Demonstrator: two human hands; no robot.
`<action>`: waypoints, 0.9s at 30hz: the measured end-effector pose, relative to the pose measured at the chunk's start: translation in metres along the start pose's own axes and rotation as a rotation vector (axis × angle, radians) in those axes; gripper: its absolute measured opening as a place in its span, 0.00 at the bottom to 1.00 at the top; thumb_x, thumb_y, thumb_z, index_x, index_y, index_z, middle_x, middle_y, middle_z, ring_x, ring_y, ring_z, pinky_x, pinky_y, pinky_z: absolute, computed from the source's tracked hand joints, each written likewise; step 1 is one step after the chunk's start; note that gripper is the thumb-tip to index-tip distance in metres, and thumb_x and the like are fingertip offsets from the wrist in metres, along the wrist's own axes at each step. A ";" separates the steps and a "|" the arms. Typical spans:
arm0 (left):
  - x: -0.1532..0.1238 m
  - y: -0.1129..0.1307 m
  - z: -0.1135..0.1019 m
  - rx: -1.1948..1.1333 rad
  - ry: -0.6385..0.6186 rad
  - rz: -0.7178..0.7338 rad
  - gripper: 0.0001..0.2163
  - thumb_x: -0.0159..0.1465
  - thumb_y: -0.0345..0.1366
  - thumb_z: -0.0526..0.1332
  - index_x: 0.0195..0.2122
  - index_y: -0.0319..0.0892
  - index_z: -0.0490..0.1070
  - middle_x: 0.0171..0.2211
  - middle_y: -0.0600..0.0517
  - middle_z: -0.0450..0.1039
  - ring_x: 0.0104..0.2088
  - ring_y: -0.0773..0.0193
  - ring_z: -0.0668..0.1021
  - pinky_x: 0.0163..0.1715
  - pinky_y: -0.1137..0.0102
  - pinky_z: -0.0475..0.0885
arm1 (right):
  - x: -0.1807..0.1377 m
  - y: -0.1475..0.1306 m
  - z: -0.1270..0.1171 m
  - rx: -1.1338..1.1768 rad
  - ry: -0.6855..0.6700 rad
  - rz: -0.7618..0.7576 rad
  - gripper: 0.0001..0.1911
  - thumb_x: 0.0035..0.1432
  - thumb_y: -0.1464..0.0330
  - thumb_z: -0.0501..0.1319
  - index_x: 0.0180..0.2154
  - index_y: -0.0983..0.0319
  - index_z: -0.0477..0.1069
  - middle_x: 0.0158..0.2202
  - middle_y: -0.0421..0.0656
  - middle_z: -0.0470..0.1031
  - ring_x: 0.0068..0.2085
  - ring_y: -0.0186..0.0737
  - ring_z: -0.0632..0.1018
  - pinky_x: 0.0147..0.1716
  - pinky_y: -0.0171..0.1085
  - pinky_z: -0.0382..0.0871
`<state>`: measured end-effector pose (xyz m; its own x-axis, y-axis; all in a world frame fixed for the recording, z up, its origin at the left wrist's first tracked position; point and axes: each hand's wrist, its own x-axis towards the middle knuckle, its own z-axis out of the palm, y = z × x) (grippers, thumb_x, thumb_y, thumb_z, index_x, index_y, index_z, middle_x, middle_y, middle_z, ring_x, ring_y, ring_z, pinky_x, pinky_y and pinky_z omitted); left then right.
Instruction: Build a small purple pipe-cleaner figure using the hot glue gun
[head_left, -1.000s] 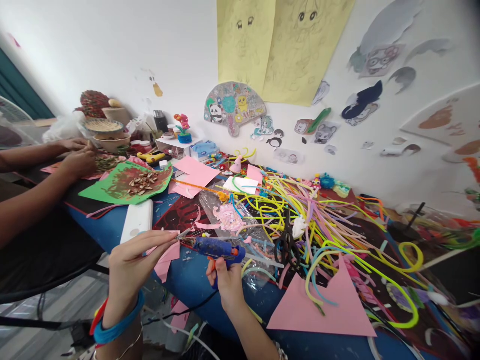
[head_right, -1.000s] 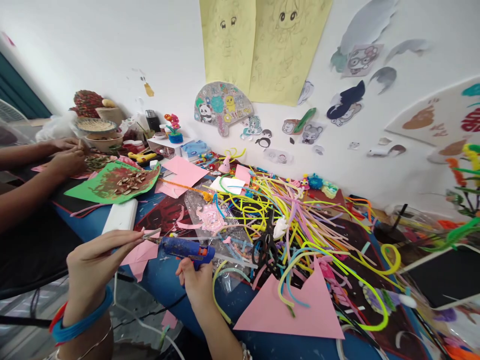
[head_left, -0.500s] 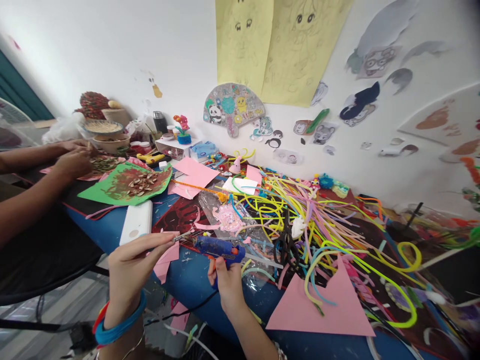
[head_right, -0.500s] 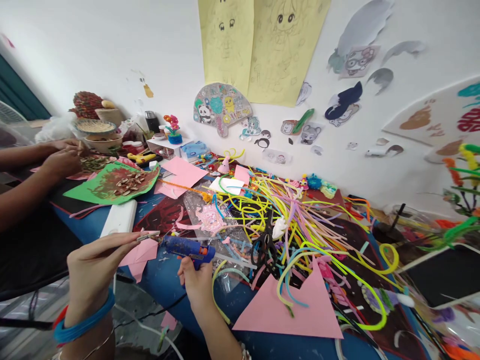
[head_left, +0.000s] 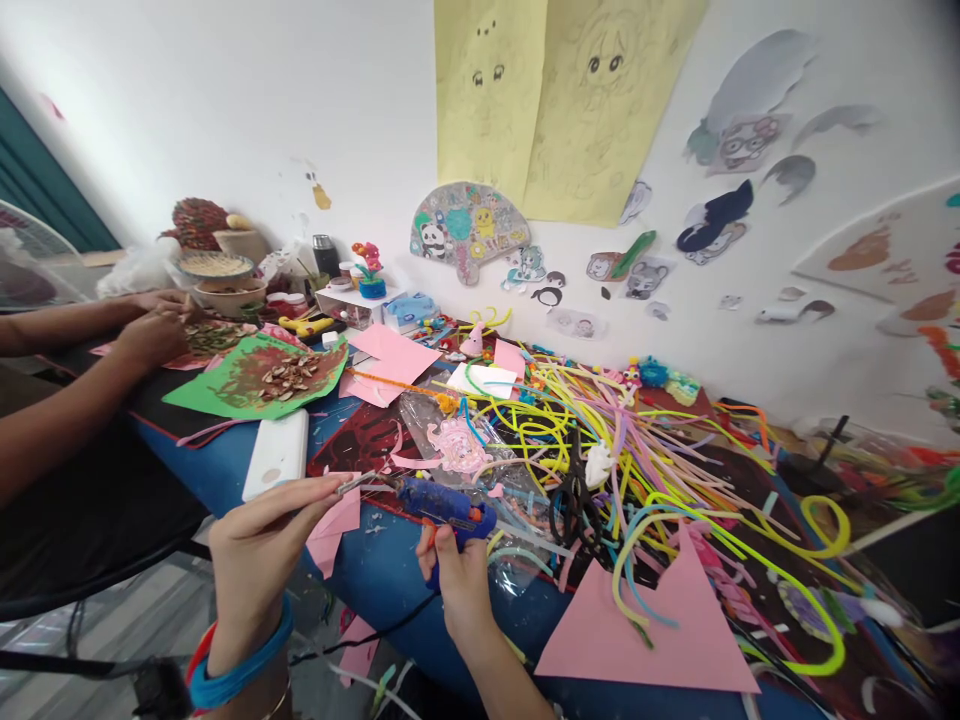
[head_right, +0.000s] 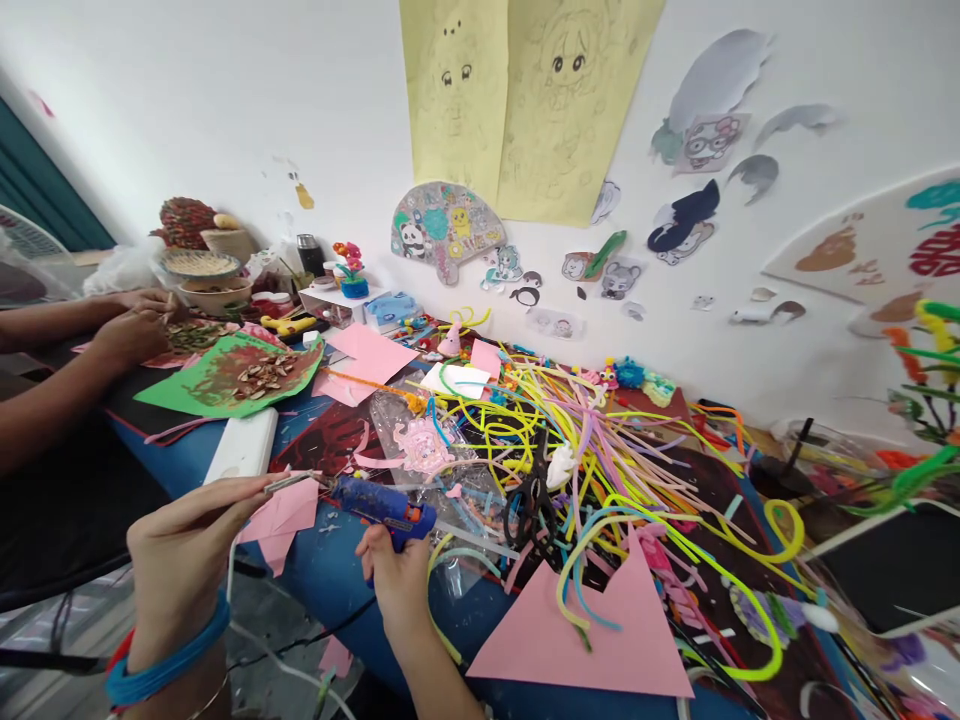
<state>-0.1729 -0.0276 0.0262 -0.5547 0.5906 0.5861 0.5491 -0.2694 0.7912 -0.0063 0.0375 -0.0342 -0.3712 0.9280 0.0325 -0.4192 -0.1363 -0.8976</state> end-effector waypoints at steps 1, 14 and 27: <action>0.000 0.000 0.000 0.007 -0.004 0.006 0.08 0.57 0.30 0.70 0.35 0.52 0.82 0.36 0.57 0.84 0.38 0.61 0.83 0.42 0.69 0.78 | -0.001 0.000 0.000 0.000 -0.017 -0.013 0.33 0.48 0.38 0.61 0.19 0.62 0.67 0.16 0.37 0.65 0.15 0.27 0.63 0.17 0.32 0.55; 0.001 0.003 0.003 0.046 -0.056 0.076 0.08 0.58 0.30 0.70 0.37 0.51 0.82 0.37 0.55 0.84 0.39 0.58 0.84 0.42 0.66 0.79 | -0.002 -0.001 0.002 -0.039 -0.037 -0.036 0.33 0.45 0.36 0.62 0.18 0.61 0.68 0.14 0.37 0.64 0.15 0.29 0.62 0.16 0.33 0.57; -0.001 0.002 0.002 0.029 -0.042 0.032 0.07 0.57 0.32 0.71 0.36 0.51 0.82 0.37 0.55 0.84 0.38 0.60 0.84 0.41 0.68 0.80 | 0.000 -0.003 0.002 -0.047 0.010 0.023 0.35 0.43 0.34 0.60 0.18 0.60 0.66 0.13 0.35 0.60 0.15 0.28 0.62 0.16 0.32 0.57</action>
<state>-0.1698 -0.0274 0.0269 -0.5104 0.6134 0.6026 0.5845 -0.2666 0.7664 -0.0069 0.0366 -0.0307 -0.3718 0.9283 0.0074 -0.3709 -0.1412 -0.9179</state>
